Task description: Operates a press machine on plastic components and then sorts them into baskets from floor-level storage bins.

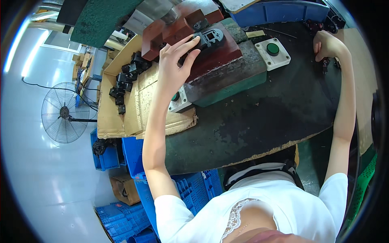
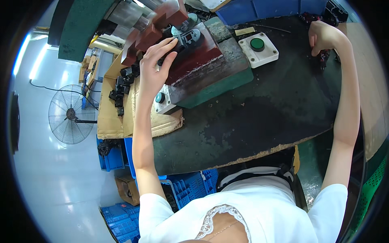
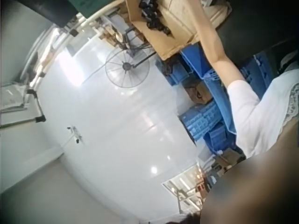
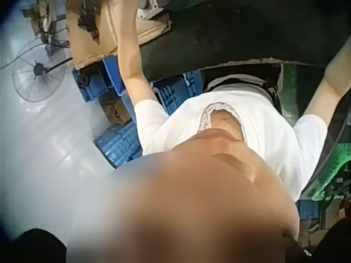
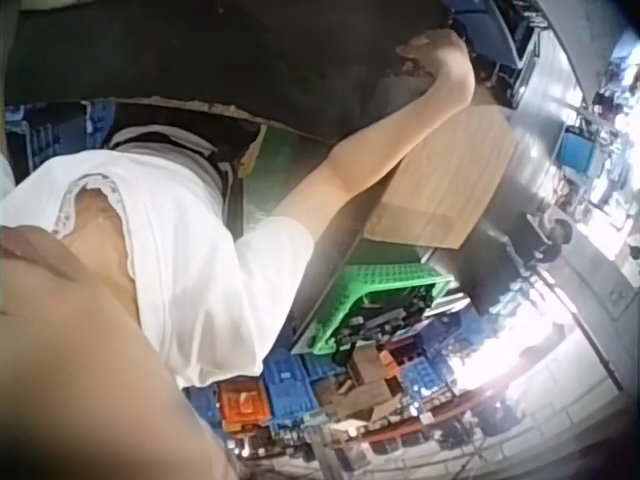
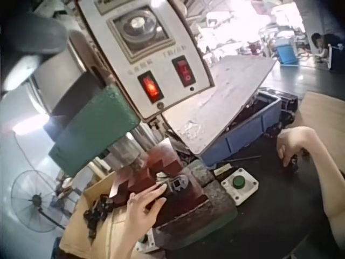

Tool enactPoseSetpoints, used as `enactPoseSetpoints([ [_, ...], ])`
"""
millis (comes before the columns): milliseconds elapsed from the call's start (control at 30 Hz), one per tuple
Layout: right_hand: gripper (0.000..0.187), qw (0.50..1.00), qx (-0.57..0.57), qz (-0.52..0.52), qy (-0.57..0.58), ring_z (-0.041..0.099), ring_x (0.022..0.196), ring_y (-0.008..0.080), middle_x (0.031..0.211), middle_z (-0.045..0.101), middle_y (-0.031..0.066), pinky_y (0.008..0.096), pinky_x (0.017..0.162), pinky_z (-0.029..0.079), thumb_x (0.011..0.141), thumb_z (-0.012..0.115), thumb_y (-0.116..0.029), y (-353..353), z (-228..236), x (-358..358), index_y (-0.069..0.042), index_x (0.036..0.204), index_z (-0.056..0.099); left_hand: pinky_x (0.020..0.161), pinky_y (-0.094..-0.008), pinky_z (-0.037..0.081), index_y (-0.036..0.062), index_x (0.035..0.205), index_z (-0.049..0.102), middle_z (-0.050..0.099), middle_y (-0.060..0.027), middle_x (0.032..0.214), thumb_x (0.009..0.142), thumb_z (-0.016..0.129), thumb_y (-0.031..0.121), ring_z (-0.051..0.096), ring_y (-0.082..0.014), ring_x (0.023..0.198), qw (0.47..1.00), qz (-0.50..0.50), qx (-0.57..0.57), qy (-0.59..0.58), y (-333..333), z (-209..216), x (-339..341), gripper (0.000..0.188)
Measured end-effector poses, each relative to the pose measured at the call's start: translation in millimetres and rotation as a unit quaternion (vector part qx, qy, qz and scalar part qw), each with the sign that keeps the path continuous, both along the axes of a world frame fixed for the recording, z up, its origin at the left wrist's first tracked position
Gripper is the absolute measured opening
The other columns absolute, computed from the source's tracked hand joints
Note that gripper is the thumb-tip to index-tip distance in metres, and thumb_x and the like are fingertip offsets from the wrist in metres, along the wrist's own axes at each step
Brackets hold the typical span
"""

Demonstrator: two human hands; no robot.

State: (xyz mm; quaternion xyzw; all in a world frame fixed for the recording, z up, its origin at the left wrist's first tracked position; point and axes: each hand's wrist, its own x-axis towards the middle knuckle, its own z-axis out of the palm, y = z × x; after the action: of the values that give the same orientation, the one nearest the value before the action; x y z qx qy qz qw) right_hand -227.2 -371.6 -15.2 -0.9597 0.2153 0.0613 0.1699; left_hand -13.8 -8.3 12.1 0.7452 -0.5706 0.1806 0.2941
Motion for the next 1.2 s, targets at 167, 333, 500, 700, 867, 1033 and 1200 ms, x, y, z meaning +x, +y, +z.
enactPoseSetpoints([
  [167,0.022,0.998,0.005,0.042,-0.045,0.06,0.059,0.0205,0.063,0.06,0.0098,0.0286,0.056,0.049,0.044,0.074,-0.001,15,2,13,0.002,0.06,0.06,0.089,-0.035,0.034,0.0126,0.11,0.06,0.059,-0.0077,0.111,0.083,0.059,0.02,0.053,-0.0264,0.09,0.999,0.022,0.037,-0.01,16,2,3,0.028],
  [333,0.023,0.997,0.057,0.048,-0.037,0.06,0.064,0.0178,0.068,0.057,0.0083,0.0276,0.058,0.048,0.051,0.071,0.0,8,10,-1,0.003,0.068,0.056,0.096,-0.0354,0.033,0.0068,0.118,0.054,0.051,-0.0107,0.123,0.084,0.057,0.015,0.046,-0.0263,0.113,0.998,0.028,0.04,0.03,23,7,-19,0.035],
  [500,0.025,0.971,0.198,0.073,-0.111,0.055,0.074,0.0111,0.077,0.054,0.0019,0.0237,0.067,0.045,0.061,0.069,-0.001,20,24,-1,-0.001,0.079,0.053,0.085,-0.0317,0.042,0.0009,0.096,0.062,0.061,-0.0105,0.101,0.076,0.062,0.004,0.057,-0.0249,0.097,0.995,0.064,-0.029,0.067,62,5,-37,0.02],
  [700,0.03,0.861,0.344,0.228,-0.298,0.041,0.078,0.0046,0.084,0.043,-0.0032,0.0169,0.073,0.037,0.07,0.065,0.006,48,23,29,-0.004,0.095,0.054,0.069,-0.0324,0.045,0.0001,0.084,0.06,0.058,-0.0098,0.084,0.072,0.065,0.001,0.056,-0.0259,0.078,0.987,0.133,-0.002,0.089,92,-18,-46,0.013],
  [867,0.034,0.838,0.343,0.24,-0.35,0.042,0.078,0.005,0.101,0.058,0.0037,0.0175,0.069,0.035,0.069,0.064,0.005,64,26,26,-0.004,0.101,0.058,0.068,-0.0341,0.045,0.0007,0.086,0.061,0.056,-0.0101,0.088,0.072,0.065,0.002,0.055,-0.0268,0.079,0.994,0.105,0.0,0.028,95,-35,-41,0.014],
  [1033,0.02,0.781,0.419,0.254,-0.386,0.055,0.094,0.0198,0.094,0.06,0.0098,0.0301,0.086,0.04,0.071,0.068,-0.008,71,17,31,-0.002,0.088,0.059,0.064,-0.031,0.046,-0.0004,0.082,0.059,0.056,-0.0096,0.084,0.07,0.066,0.0,0.057,-0.0233,0.07,0.986,0.132,-0.037,0.096,100,-34,-41,0.014],
  [1200,0.03,0.787,0.432,0.182,-0.402,0.056,0.088,0.0139,0.094,0.061,0.0083,0.0232,0.077,0.042,0.074,0.067,-0.013,86,16,37,-0.001,0.1,0.059,0.057,-0.0287,0.045,-0.0009,0.076,0.056,0.056,-0.0085,0.081,0.069,0.069,0.001,0.056,-0.0196,0.06,0.985,0.128,-0.036,0.113,104,-34,-40,0.015],
])
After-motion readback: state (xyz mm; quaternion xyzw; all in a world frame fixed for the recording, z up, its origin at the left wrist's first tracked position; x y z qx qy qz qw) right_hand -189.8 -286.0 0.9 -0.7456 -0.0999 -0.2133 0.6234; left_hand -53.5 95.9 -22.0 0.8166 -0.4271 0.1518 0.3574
